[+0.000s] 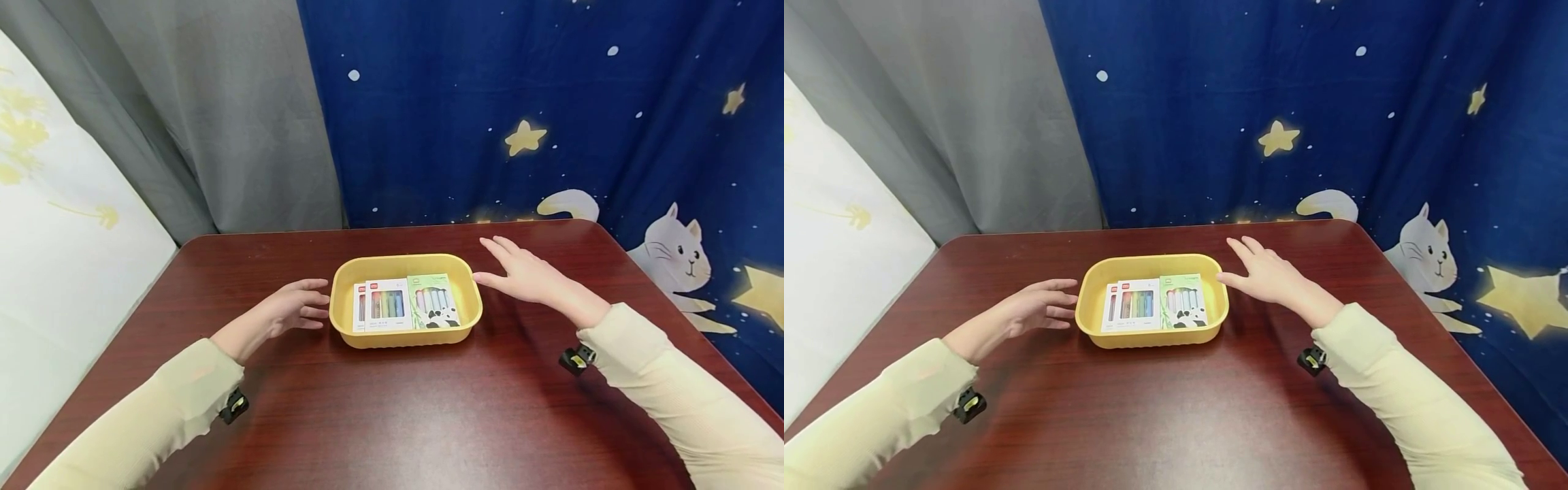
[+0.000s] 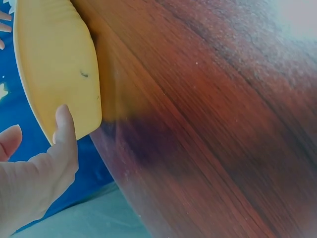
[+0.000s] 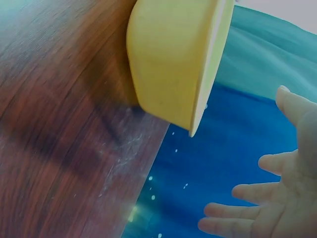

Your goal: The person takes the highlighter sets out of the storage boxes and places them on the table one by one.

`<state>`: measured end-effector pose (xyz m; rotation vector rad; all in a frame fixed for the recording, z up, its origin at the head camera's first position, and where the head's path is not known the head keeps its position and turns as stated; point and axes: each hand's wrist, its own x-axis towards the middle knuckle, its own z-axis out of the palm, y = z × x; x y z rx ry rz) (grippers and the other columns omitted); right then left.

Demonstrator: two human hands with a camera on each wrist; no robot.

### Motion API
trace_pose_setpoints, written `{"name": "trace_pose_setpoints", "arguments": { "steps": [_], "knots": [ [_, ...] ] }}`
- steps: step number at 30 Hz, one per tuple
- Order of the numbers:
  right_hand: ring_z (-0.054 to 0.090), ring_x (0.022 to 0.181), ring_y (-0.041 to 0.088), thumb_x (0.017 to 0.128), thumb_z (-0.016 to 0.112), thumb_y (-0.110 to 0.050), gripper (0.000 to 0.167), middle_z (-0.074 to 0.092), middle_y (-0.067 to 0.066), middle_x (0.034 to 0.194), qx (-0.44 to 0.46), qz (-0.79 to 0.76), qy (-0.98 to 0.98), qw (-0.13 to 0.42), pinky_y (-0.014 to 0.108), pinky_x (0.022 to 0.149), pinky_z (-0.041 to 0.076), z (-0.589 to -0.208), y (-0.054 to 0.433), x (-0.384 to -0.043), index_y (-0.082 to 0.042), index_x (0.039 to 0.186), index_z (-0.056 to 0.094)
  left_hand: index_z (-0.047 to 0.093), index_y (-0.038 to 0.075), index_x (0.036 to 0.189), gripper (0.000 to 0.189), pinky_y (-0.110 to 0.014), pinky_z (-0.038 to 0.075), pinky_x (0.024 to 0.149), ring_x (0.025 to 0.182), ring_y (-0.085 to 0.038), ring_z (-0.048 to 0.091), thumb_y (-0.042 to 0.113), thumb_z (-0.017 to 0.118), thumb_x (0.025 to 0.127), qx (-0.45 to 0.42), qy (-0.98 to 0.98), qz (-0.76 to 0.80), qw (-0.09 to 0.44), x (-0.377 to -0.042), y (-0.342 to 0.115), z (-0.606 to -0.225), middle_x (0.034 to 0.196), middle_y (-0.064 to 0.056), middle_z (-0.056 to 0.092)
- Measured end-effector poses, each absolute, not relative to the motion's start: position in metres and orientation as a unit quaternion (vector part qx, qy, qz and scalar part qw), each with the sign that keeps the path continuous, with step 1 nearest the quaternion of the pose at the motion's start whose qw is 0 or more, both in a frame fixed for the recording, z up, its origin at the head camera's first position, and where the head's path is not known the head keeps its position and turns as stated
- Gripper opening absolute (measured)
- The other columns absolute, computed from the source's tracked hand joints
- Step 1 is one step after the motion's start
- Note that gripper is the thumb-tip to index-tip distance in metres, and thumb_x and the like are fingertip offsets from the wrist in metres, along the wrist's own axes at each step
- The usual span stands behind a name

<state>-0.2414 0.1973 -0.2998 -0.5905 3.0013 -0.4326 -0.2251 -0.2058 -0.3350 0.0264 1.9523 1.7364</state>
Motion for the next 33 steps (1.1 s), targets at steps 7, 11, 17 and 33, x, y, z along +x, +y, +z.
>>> {"name": "trace_pose_setpoints", "arguments": {
  "steps": [7,11,17,33],
  "knots": [
    [0.025,0.134,0.035,0.085,0.045,-0.063,0.083,0.023,0.018,0.147,-0.199,-0.161,0.966,0.042,0.056,0.106,0.026,-0.294,0.185,-0.245,-0.012,0.146,0.021,0.018,0.001,0.143,0.063,-0.034,0.055,0.077,0.086,-0.018,0.061,0.007,0.049,0.089,-0.028,0.73,0.633,0.256,-0.226,-0.195,-0.336,0.11,-0.016,0.052],
    [0.026,0.133,0.035,0.086,0.047,-0.059,0.081,0.025,0.018,0.146,-0.198,-0.174,0.964,0.039,0.055,0.106,0.026,-0.293,0.178,-0.246,-0.011,0.146,0.022,0.017,0.001,0.143,0.063,-0.03,0.056,0.071,0.08,-0.017,0.061,0.004,0.049,0.089,-0.038,0.723,0.64,0.258,-0.226,-0.192,-0.336,0.103,-0.014,0.052],
    [0.029,0.132,0.035,0.087,0.05,-0.053,0.076,0.029,0.02,0.144,-0.205,-0.199,0.957,0.038,0.054,0.107,0.026,-0.293,0.168,-0.249,-0.01,0.145,0.025,0.016,0.001,0.143,0.065,-0.03,0.056,0.068,0.076,-0.016,0.062,0.0,0.05,0.087,-0.041,0.718,0.645,0.258,-0.228,-0.191,-0.339,0.102,-0.016,0.052],
    [0.051,0.113,0.033,0.092,0.05,-0.037,0.059,0.044,0.023,0.134,-0.183,-0.304,0.934,0.045,0.045,0.094,0.044,-0.306,0.141,-0.254,-0.005,0.139,0.036,0.015,0.001,0.144,0.068,-0.029,0.057,0.068,0.079,-0.017,0.062,-0.006,0.049,0.085,-0.042,0.728,0.636,0.252,-0.227,-0.188,-0.336,0.129,-0.031,0.039]
  ]
}}
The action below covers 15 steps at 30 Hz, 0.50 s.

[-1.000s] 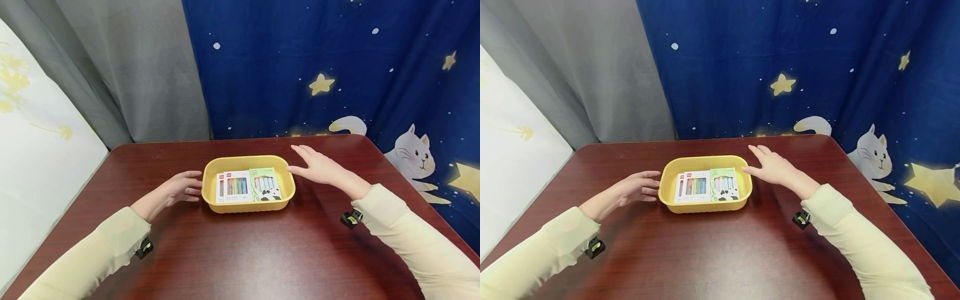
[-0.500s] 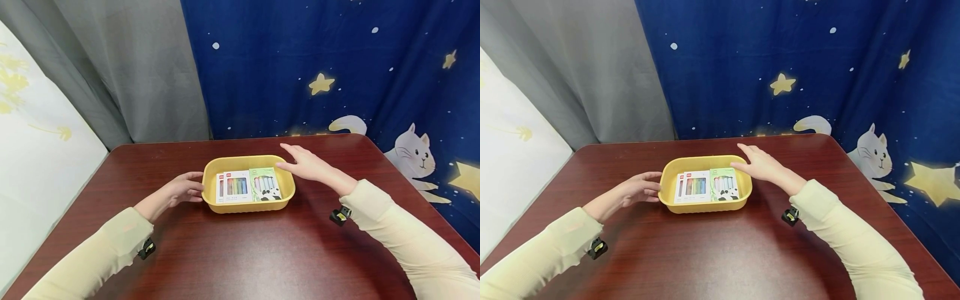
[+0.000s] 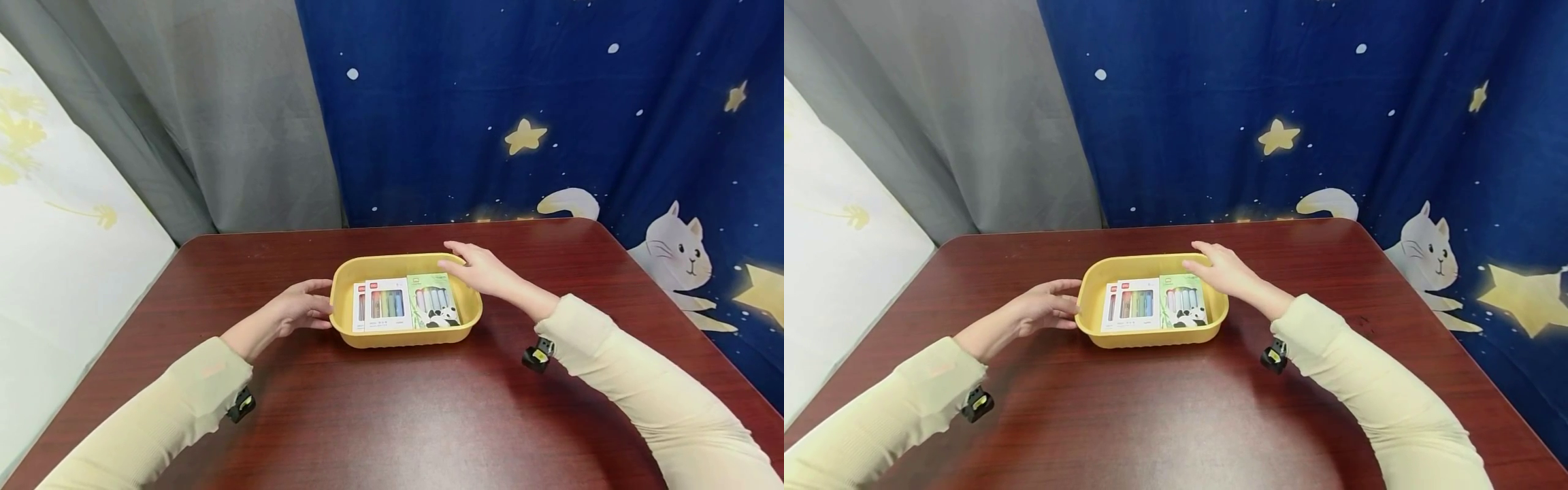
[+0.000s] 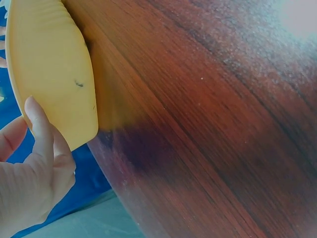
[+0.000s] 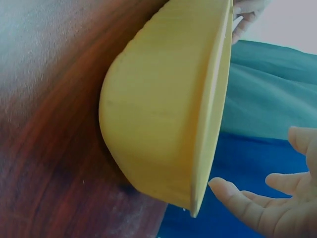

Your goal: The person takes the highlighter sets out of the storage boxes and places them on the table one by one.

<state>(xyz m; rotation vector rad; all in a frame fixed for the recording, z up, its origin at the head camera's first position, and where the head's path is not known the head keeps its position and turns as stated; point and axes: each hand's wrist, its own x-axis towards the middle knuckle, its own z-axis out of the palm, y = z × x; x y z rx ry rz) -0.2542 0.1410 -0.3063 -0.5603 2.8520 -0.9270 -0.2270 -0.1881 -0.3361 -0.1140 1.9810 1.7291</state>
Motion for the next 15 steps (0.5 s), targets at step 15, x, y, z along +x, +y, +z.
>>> {"name": "trace_pose_setpoints", "arguments": {
  "steps": [15],
  "knots": [
    [0.052,0.089,0.028,0.095,0.044,-0.037,0.062,0.029,0.021,0.144,-0.075,-0.433,0.876,0.198,0.046,0.068,0.053,-0.325,0.124,-0.255,-0.009,0.145,0.021,0.015,0.003,0.144,0.068,-0.031,0.057,0.07,0.08,-0.018,0.063,-0.006,0.05,0.086,-0.043,0.723,0.641,0.254,-0.228,-0.19,-0.338,0.13,-0.032,0.041]
  ]
}}
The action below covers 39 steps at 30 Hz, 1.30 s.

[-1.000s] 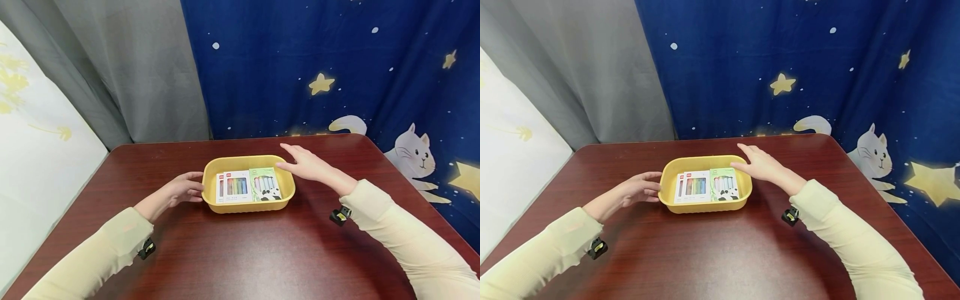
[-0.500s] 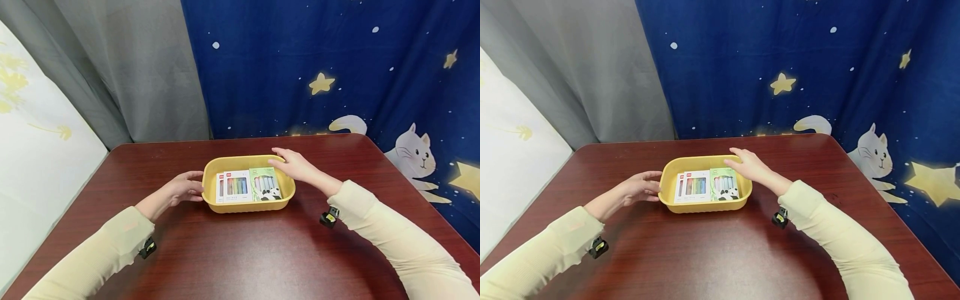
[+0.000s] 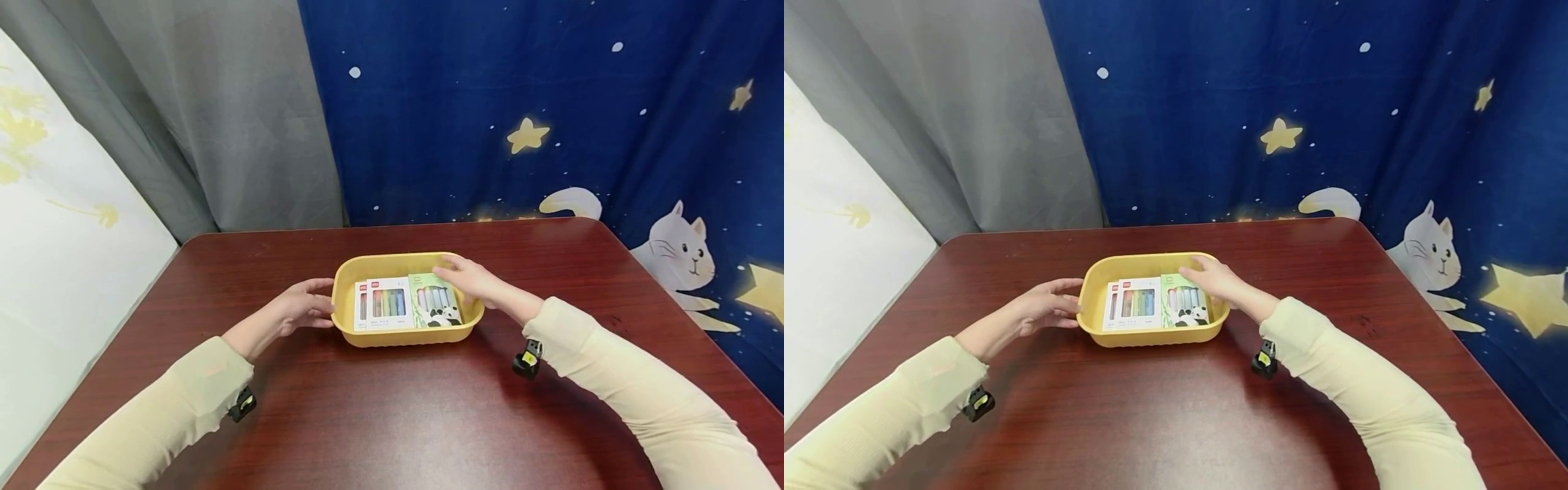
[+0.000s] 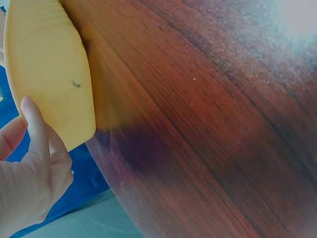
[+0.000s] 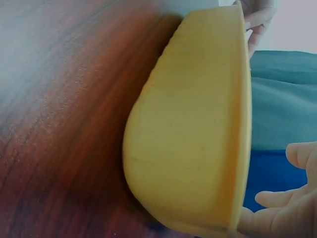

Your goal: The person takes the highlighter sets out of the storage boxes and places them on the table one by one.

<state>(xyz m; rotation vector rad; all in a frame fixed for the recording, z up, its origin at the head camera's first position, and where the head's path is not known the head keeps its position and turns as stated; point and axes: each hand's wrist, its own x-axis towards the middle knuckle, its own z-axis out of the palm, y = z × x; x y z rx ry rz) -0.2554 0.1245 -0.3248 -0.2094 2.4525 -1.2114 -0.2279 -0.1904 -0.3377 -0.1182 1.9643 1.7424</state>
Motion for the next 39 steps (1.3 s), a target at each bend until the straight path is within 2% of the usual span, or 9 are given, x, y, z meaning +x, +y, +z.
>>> {"name": "trace_pose_setpoints", "arguments": {
  "steps": [4,6,14,20,26,35,39],
  "knots": [
    [0.046,0.112,0.035,0.095,0.044,-0.035,0.067,0.016,0.018,0.15,-0.049,-0.444,0.863,0.237,0.058,0.081,0.048,-0.33,0.121,-0.257,-0.013,0.147,0.009,0.016,0.003,0.145,0.068,-0.031,0.057,0.068,0.079,-0.019,0.063,-0.006,0.05,0.086,-0.041,0.72,0.645,0.251,-0.228,-0.19,-0.339,0.127,-0.031,0.043],
    [0.023,0.132,0.037,0.095,0.045,-0.032,0.069,0.01,0.017,0.151,-0.045,-0.447,0.857,0.251,0.064,0.082,0.044,-0.333,0.118,-0.258,-0.012,0.148,0.005,0.016,0.003,0.145,0.069,-0.031,0.057,0.068,0.079,-0.019,0.064,-0.006,0.05,0.086,-0.042,0.72,0.646,0.25,-0.228,-0.19,-0.34,0.126,-0.031,0.043],
    [0.023,0.131,0.036,0.089,0.056,-0.019,0.077,0.012,0.016,0.15,-0.035,-0.447,0.855,0.261,0.07,0.088,0.035,-0.346,0.112,-0.261,-0.008,0.146,0.006,0.016,0.005,0.145,0.069,-0.032,0.057,0.07,0.079,-0.018,0.063,-0.005,0.05,0.086,-0.044,0.72,0.644,0.254,-0.228,-0.189,-0.34,0.13,-0.03,0.039],
    [0.031,0.126,0.033,0.086,0.059,-0.017,0.08,0.022,0.018,0.145,-0.034,-0.413,0.875,0.25,0.062,0.084,0.043,-0.349,0.108,-0.263,-0.007,0.146,0.007,0.018,0.007,0.145,0.068,-0.031,0.057,0.069,0.077,-0.018,0.062,-0.004,0.05,0.086,-0.049,0.723,0.64,0.254,-0.227,-0.189,-0.34,0.13,-0.03,0.04],
    [0.034,0.123,0.032,0.087,0.058,-0.02,0.081,0.022,0.018,0.145,-0.023,-0.4,0.879,0.257,0.058,0.084,0.046,-0.346,0.107,-0.262,-0.008,0.146,0.005,0.017,0.006,0.145,0.069,-0.032,0.057,0.069,0.08,-0.018,0.062,-0.005,0.051,0.086,-0.045,0.723,0.642,0.251,-0.227,-0.189,-0.34,0.129,-0.03,0.041],
    [0.037,0.122,0.037,0.088,0.054,-0.02,0.075,0.017,0.018,0.147,-0.021,-0.414,0.871,0.263,0.052,0.068,0.053,-0.34,0.109,-0.262,-0.011,0.146,0.007,0.017,0.005,0.145,0.069,-0.031,0.057,0.069,0.08,-0.017,0.062,-0.005,0.051,0.085,-0.045,0.725,0.64,0.25,-0.228,-0.19,-0.34,0.127,-0.029,0.043],
    [0.047,0.109,0.036,0.089,0.052,-0.018,0.075,0.019,0.02,0.146,-0.025,-0.429,0.862,0.27,0.046,0.061,0.055,-0.337,0.111,-0.262,-0.01,0.147,0.004,0.017,0.005,0.145,0.069,-0.032,0.057,0.069,0.08,-0.018,0.062,-0.005,0.051,0.086,-0.043,0.724,0.641,0.251,-0.228,-0.19,-0.341,0.126,-0.028,0.044]
  ]
}}
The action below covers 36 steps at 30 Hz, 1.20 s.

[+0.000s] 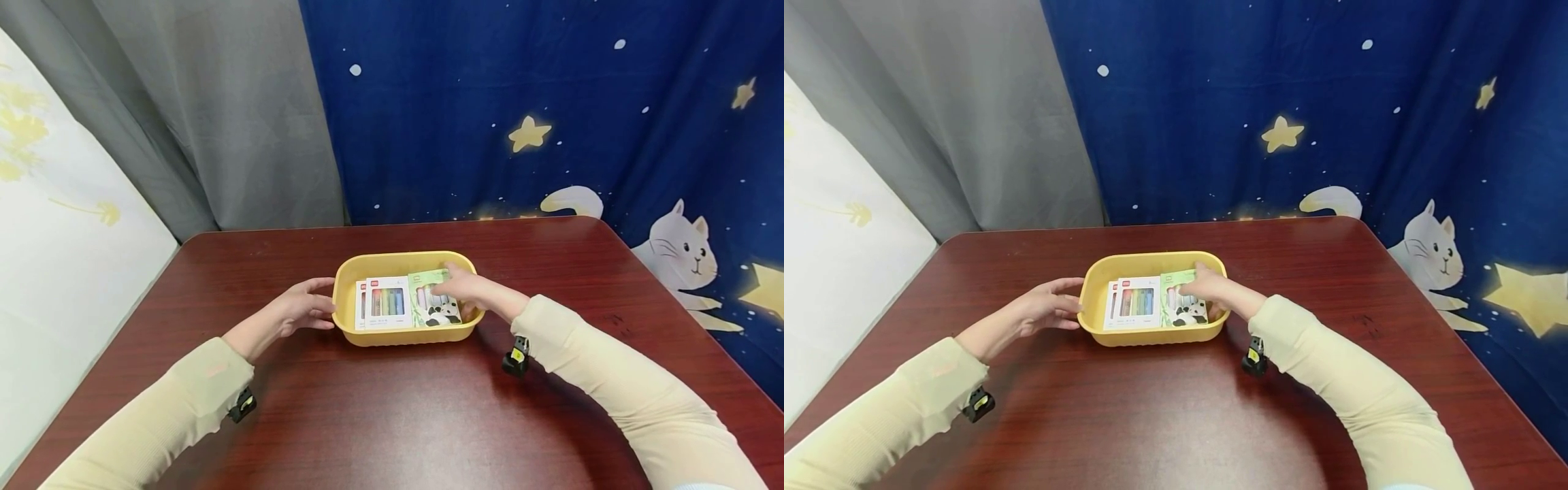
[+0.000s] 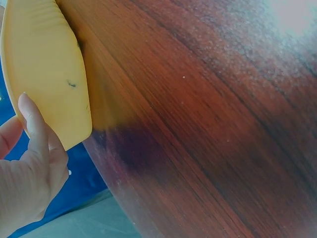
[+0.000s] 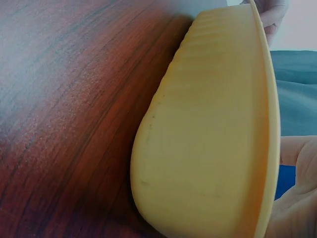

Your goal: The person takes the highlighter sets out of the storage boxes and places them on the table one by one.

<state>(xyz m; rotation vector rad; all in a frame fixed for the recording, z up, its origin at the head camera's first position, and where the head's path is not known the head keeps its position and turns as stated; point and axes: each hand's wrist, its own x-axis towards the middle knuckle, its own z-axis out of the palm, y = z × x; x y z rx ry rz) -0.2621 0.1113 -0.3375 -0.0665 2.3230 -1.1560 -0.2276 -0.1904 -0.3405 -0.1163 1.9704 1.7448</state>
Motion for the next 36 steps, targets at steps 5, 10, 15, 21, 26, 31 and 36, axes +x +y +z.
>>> {"name": "trace_pose_setpoints", "arguments": {
  "steps": [5,10,15,21,26,31,36],
  "knots": [
    [0.057,0.088,0.027,0.089,0.05,-0.012,0.07,0.036,0.023,0.131,-0.033,-0.46,0.846,0.269,0.041,0.057,0.056,-0.3359,0.113,-0.2625,-0.004,0.145,0.007,0.017,0.005,0.145,0.069,-0.032,0.057,0.069,0.08,-0.018,0.062,-0.005,0.051,0.086,-0.041,0.723,0.642,0.252,-0.2281,-0.1914,-0.3409,0.124,-0.028,0.046],
    [0.055,0.091,0.027,0.088,0.05,-0.006,0.067,0.043,0.024,0.121,-0.022,-0.486,0.828,0.279,0.04,0.063,0.056,-0.338,0.1142,-0.2646,0.0,0.142,0.011,0.016,0.005,0.145,0.069,-0.031,0.057,0.068,0.079,-0.018,0.062,-0.005,0.051,0.086,-0.037,0.72,0.645,0.253,-0.2276,-0.1918,-0.3414,0.124,-0.028,0.047],
    [0.052,0.089,0.026,0.085,0.049,-0.002,0.072,0.043,0.024,0.122,-0.007,-0.496,0.824,0.275,0.037,0.064,0.057,-0.3384,0.1151,-0.266,0.002,0.144,0.008,0.016,0.004,0.145,0.07,-0.031,0.057,0.068,0.079,-0.018,0.062,-0.005,0.052,0.085,-0.036,0.72,0.646,0.251,-0.2274,-0.1917,-0.3415,0.121,-0.026,0.049],
    [0.05,0.077,0.019,0.081,0.047,0.003,0.074,0.045,0.02,0.114,0.009,-0.535,0.797,0.28,0.028,0.054,0.055,-0.3377,0.1148,-0.2672,0.003,0.144,0.009,0.016,0.005,0.145,0.07,-0.031,0.057,0.067,0.079,-0.017,0.061,-0.005,0.052,0.085,-0.039,0.721,0.645,0.252,-0.2269,-0.1919,-0.341,0.12,-0.025,0.05],
    [0.052,0.079,0.02,0.081,0.049,0.003,0.072,0.047,0.019,0.108,0.023,-0.561,0.776,0.288,0.026,0.052,0.054,-0.3391,0.1141,-0.2676,0.004,0.143,0.012,0.018,0.006,0.145,0.07,-0.031,0.057,0.068,0.08,-0.018,0.061,-0.004,0.052,0.085,-0.045,0.722,0.643,0.253,-0.2269,-0.1919,-0.3412,0.121,-0.026,0.049],
    [0.054,0.079,0.019,0.081,0.047,0.003,0.071,0.05,0.017,0.103,0.017,-0.576,0.763,0.294,0.026,0.052,0.054,-0.3397,0.1142,-0.2671,0.004,0.142,0.013,0.017,0.005,0.145,0.069,-0.032,0.057,0.069,0.081,-0.017,0.061,-0.004,0.052,0.086,-0.042,0.724,0.641,0.252,-0.2272,-0.1916,-0.3416,0.121,-0.026,0.049],
    [0.054,0.075,0.017,0.081,0.047,0.005,0.072,0.05,0.016,0.099,0.012,-0.586,0.753,0.298,0.026,0.052,0.053,-0.3385,0.1153,-0.2661,0.003,0.143,0.011,0.017,0.005,0.145,0.07,-0.032,0.057,0.069,0.081,-0.017,0.061,-0.004,0.052,0.085,-0.042,0.726,0.64,0.25,-0.2286,-0.1917,-0.3429,0.121,-0.025,0.05]
  ]
}}
